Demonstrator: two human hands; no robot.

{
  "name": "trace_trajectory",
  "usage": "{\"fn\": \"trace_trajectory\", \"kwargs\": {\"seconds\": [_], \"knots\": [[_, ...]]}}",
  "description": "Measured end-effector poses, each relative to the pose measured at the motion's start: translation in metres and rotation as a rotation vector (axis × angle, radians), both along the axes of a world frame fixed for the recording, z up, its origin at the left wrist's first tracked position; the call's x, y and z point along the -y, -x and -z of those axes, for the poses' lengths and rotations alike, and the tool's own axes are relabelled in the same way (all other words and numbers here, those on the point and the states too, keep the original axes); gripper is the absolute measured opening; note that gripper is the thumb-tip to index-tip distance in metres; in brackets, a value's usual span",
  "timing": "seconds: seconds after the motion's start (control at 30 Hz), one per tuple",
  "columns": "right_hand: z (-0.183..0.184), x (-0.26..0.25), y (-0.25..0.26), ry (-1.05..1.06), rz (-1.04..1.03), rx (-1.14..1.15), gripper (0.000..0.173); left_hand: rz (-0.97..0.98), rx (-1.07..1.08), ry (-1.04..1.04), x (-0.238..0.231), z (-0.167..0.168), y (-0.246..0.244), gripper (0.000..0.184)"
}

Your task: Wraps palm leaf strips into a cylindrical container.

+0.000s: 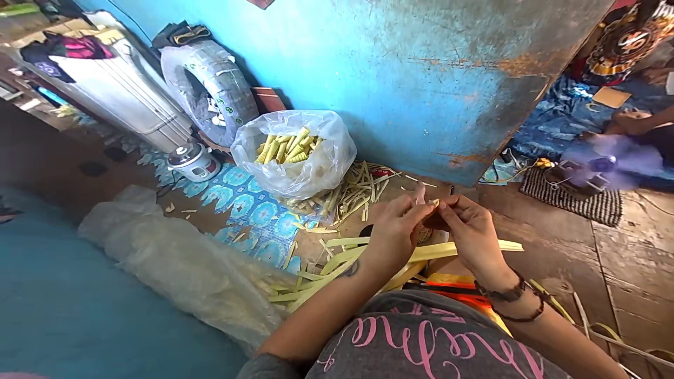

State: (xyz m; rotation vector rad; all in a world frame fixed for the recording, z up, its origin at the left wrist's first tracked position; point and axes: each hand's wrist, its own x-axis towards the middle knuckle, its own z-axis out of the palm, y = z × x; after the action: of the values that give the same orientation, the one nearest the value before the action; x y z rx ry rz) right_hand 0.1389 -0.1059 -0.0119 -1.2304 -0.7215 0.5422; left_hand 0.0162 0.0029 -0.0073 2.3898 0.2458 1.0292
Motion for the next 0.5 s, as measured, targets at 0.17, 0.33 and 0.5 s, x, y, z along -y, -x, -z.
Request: {"fn": "trace_trajectory", "kwargs": {"seconds": [0.17,0.33,0.5], "knots": [[-0.003,-0.002,-0.002,-0.016,0.067,-0.119,0.009,0.038,-0.089,-0.091,0.004,0.005,0.000,0.029],[-0.004,0.001,0.003,-0.154,0.183,0.444,0.006,0.106,-0.029,0.569,-0.013,-0.016,0.005,0.019],[0.005,0.002,-0.002,-0.313,0.296,1.310,0.010,0.157,0.021,0.824,-0.007,-0.031,0.014,0.014]]}}
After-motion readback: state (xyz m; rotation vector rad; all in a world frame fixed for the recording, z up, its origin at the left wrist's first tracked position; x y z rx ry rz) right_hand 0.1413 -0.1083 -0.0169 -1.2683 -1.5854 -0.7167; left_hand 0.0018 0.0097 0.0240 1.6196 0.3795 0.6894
